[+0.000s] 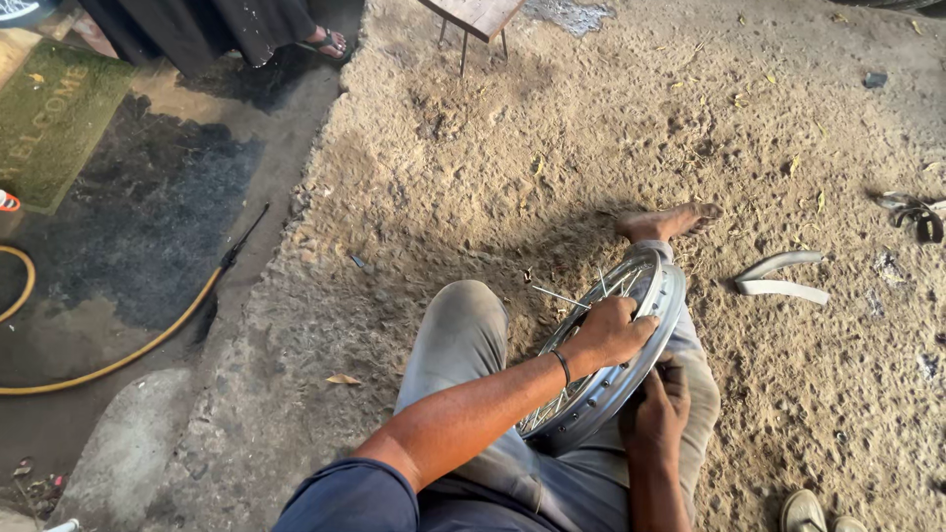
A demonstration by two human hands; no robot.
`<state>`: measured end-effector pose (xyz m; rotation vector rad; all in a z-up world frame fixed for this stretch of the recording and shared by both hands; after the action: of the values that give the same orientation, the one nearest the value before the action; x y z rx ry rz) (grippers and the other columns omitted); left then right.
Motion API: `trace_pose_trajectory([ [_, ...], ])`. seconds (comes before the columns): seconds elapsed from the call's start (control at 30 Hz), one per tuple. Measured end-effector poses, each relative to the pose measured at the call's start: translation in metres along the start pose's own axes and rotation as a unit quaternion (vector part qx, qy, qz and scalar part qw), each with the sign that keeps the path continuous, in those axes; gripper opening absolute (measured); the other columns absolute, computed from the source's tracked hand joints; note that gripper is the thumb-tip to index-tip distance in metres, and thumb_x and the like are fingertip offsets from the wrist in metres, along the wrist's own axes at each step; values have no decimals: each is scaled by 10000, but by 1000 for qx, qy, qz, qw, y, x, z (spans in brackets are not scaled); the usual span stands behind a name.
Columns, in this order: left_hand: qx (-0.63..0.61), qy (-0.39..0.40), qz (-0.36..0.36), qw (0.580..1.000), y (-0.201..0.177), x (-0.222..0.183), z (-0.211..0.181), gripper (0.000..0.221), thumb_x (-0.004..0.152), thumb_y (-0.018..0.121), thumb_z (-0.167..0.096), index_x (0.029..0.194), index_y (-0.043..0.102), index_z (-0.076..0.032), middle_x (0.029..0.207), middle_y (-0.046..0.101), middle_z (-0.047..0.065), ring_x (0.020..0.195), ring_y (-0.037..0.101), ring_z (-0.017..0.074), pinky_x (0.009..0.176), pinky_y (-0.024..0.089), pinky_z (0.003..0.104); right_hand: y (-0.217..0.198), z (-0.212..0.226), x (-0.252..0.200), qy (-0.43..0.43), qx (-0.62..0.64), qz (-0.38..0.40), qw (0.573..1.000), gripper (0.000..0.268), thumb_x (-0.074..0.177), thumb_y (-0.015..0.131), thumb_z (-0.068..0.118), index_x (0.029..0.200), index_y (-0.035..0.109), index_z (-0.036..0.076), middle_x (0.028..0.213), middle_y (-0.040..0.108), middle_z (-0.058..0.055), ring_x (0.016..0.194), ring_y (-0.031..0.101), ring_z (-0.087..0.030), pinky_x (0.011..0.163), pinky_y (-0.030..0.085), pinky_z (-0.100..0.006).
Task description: The person works on a metal wheel rim by hand, inserting spokes through the rim holes and then threading small nipple fasteners onto the ends of the spokes to secure them.
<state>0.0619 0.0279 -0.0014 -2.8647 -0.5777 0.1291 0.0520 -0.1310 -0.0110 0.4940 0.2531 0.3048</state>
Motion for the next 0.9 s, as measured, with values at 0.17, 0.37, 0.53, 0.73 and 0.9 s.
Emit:
trace_pose_trajectory([
  [0.17, -3, 17, -19, 1000, -2, 9, 3, 469, 889, 624, -383, 807, 648, 79, 741, 667, 289, 726, 695, 402, 701, 540, 490, 5, 17, 20, -67, -48, 24, 996, 143, 1050, 530, -41, 1170, 550, 35, 1084, 640, -77, 952, 648, -141, 898, 567, -278],
  [0.37, 0, -1, 5, 1000, 15, 13, 23, 517, 895, 595, -401, 806, 633, 107, 756, 675, 338, 754, 717, 421, 752, 560, 487, -26, 2, 20, -59, -121, 23, 991, 196, 1022, 534, -71, 1186, 550, 35, 1072, 641, -63, 926, 620, -118, 831, 517, -246],
  [0.53, 10, 4, 24, 1000, 16, 17, 22, 565, 906, 588, -412, 756, 629, 132, 717, 654, 318, 692, 699, 383, 685, 564, 477, -21, 16, 26, -150, -214, 62, 963, 190, 1030, 554, -111, 1183, 552, 0, 1077, 611, -80, 948, 604, -120, 858, 528, -240],
  [0.73, -79, -62, 77, 992, 11, 5, 12, 507, 877, 560, -391, 748, 612, 96, 625, 650, 227, 552, 644, 284, 549, 544, 448, -29, 36, 49, -103, -110, 46, 988, 146, 1083, 518, -44, 1219, 556, -2, 1006, 639, -104, 824, 648, -157, 736, 561, -292],
  [0.9, -55, -23, 61, 996, 6, 7, 2, 499, 891, 561, -378, 727, 628, 89, 612, 647, 200, 543, 636, 256, 553, 534, 418, -5, 49, 75, -67, -140, 123, 980, 196, 1031, 508, 1, 1213, 575, -26, 890, 660, -133, 711, 655, -194, 655, 546, -323],
])
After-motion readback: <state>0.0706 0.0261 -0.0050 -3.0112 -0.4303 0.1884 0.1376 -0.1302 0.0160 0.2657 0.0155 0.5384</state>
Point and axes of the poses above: each hand's wrist, its own x-axis towards the middle knuckle, its own y-axis out of the palm, z = x × y, the point moved 7 cm from there along x, towards the middle knuckle
